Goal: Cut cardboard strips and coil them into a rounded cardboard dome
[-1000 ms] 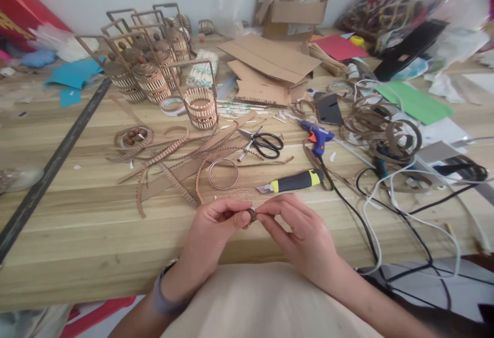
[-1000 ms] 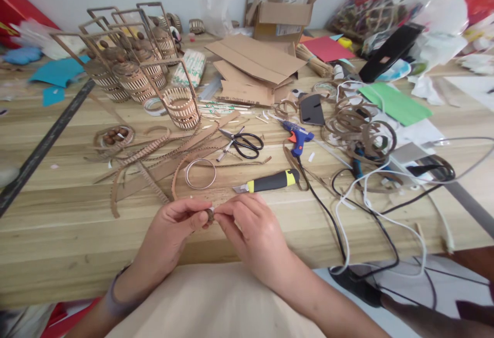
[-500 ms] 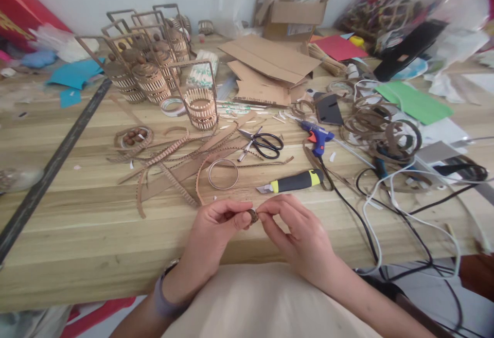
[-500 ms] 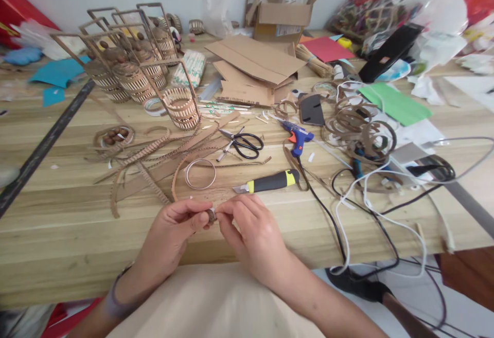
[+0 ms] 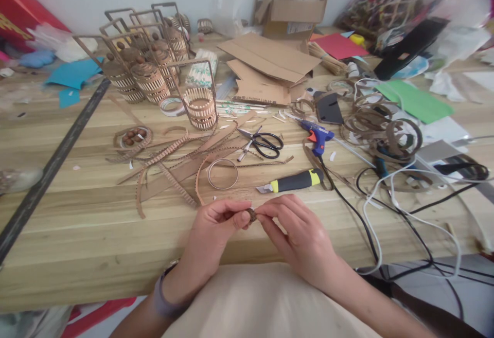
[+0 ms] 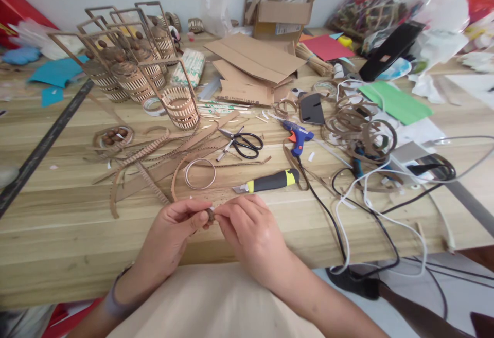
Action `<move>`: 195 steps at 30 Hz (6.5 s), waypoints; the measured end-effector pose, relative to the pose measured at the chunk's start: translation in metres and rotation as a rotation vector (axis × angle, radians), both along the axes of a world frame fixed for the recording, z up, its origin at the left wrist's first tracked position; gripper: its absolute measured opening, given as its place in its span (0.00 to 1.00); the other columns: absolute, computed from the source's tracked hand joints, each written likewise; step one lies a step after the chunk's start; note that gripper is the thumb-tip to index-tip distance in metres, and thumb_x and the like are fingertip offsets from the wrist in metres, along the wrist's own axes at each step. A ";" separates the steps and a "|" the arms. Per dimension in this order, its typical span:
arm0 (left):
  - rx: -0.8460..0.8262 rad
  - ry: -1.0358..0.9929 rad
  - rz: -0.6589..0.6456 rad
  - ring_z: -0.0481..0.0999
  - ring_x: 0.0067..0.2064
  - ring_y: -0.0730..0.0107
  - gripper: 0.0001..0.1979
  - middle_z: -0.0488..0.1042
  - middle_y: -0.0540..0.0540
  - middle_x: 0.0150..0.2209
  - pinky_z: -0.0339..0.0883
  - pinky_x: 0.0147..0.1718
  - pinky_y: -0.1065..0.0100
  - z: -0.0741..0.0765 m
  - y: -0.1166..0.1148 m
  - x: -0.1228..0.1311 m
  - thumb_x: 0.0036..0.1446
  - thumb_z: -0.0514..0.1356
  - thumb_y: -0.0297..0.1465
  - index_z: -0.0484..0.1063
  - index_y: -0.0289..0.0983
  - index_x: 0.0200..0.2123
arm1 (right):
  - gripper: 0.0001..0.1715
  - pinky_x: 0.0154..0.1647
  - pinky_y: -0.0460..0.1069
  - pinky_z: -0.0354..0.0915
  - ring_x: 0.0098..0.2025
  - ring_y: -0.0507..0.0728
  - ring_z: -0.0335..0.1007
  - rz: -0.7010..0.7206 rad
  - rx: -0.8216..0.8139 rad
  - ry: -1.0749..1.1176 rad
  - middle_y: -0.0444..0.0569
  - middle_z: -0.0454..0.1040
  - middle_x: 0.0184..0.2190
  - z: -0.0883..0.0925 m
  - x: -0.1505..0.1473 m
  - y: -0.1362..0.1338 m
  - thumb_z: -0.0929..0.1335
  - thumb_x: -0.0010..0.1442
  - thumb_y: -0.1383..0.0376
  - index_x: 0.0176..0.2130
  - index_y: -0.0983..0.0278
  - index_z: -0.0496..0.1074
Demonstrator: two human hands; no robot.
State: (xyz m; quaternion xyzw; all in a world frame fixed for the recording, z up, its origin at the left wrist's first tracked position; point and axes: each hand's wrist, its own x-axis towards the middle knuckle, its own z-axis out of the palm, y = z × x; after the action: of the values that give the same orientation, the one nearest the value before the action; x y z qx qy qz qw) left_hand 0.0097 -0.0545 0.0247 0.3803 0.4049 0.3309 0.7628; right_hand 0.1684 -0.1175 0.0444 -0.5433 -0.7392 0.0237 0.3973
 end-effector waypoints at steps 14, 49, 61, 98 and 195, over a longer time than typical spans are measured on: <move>-0.015 -0.020 0.001 0.73 0.27 0.77 0.07 0.79 0.52 0.23 0.68 0.31 0.75 0.002 -0.002 0.002 0.43 0.75 0.31 0.84 0.40 0.29 | 0.10 0.33 0.49 0.69 0.30 0.52 0.72 -0.026 -0.028 -0.010 0.45 0.75 0.27 -0.003 -0.001 0.001 0.63 0.66 0.75 0.35 0.62 0.66; 0.147 0.121 -0.012 0.79 0.34 0.69 0.05 0.83 0.49 0.30 0.72 0.36 0.70 0.005 -0.005 -0.002 0.46 0.72 0.29 0.84 0.42 0.30 | 0.10 0.30 0.49 0.60 0.24 0.51 0.66 -0.099 -0.087 0.005 0.40 0.70 0.23 -0.008 -0.001 -0.001 0.63 0.60 0.75 0.31 0.61 0.64; 0.010 -0.003 -0.175 0.77 0.31 0.73 0.21 0.80 0.51 0.28 0.69 0.34 0.72 0.014 -0.005 -0.004 0.47 0.73 0.27 0.77 0.39 0.46 | 0.09 0.32 0.49 0.60 0.26 0.53 0.65 -0.119 -0.175 -0.027 0.41 0.69 0.23 -0.018 0.019 0.015 0.63 0.61 0.73 0.31 0.61 0.64; -0.290 -0.223 0.133 0.70 0.29 0.79 0.19 0.76 0.53 0.27 0.65 0.33 0.76 0.003 0.011 0.006 0.37 0.77 0.29 0.81 0.36 0.37 | 0.11 0.44 0.55 0.56 0.39 0.56 0.69 -0.179 0.157 -0.078 0.43 0.77 0.32 -0.039 0.015 0.006 0.65 0.62 0.76 0.38 0.60 0.69; 0.555 0.519 -0.199 0.77 0.36 0.62 0.06 0.81 0.46 0.34 0.66 0.35 0.68 0.000 0.007 -0.039 0.58 0.63 0.28 0.80 0.41 0.37 | 0.15 0.28 0.46 0.62 0.27 0.52 0.68 0.230 -0.312 0.230 0.43 0.71 0.24 -0.041 0.005 0.034 0.71 0.63 0.55 0.30 0.63 0.74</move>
State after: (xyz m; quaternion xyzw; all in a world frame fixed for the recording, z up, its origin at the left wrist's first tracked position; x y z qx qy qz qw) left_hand -0.0298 -0.0478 0.0247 0.6807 0.4405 0.2451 0.5315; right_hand 0.1739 -0.0831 0.0035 -0.5041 -0.7335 0.2448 0.3846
